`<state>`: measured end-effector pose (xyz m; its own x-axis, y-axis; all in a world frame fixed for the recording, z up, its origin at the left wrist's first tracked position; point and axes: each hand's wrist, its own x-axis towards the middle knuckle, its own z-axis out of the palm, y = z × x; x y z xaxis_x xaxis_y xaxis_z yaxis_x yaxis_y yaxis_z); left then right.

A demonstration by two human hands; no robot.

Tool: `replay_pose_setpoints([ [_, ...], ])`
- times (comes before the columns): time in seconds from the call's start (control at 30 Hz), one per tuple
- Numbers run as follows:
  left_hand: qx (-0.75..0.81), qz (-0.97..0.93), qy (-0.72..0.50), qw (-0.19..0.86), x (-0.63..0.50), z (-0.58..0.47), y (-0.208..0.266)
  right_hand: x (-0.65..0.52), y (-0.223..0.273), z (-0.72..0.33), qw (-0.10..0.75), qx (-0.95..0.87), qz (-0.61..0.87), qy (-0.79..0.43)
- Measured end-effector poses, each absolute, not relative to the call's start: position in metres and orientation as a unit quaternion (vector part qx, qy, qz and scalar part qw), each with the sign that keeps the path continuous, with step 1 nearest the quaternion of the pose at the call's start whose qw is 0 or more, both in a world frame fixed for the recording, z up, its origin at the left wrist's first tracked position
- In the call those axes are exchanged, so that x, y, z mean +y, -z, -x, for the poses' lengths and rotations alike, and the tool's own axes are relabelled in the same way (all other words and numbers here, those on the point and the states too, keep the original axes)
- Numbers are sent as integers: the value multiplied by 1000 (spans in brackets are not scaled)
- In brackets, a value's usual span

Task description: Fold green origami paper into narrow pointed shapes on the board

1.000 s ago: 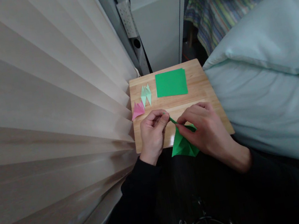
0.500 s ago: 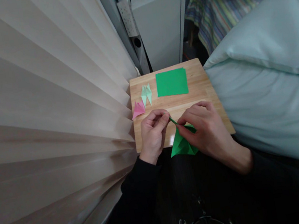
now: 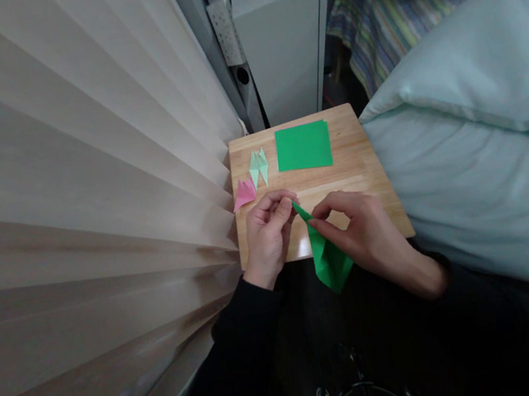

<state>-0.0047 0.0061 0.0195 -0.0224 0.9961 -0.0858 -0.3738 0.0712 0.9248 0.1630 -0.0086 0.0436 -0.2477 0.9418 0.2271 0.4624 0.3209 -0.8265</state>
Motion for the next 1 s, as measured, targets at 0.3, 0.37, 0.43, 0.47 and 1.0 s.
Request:
replay_pose_setpoints([
  [0.3,499,-491,-492,517,5,3,-17,-2,-36,-164,375,-633,512,-444],
  [0.37,498,-504,-484,513,4,2,-20,-2,-35,-163,380,-634,509,-441],
  [0.43,496,-513,-483,507,3,1,-22,-2,-35,-163,381,-638,503,-441],
  [0.47,498,-516,-484,502,3,1,-22,-2,-35,-163,381,-640,501,-441],
  [1.0,486,-516,-512,485,4,0,-18,-3,-35,-161,410,-624,499,-440],
])
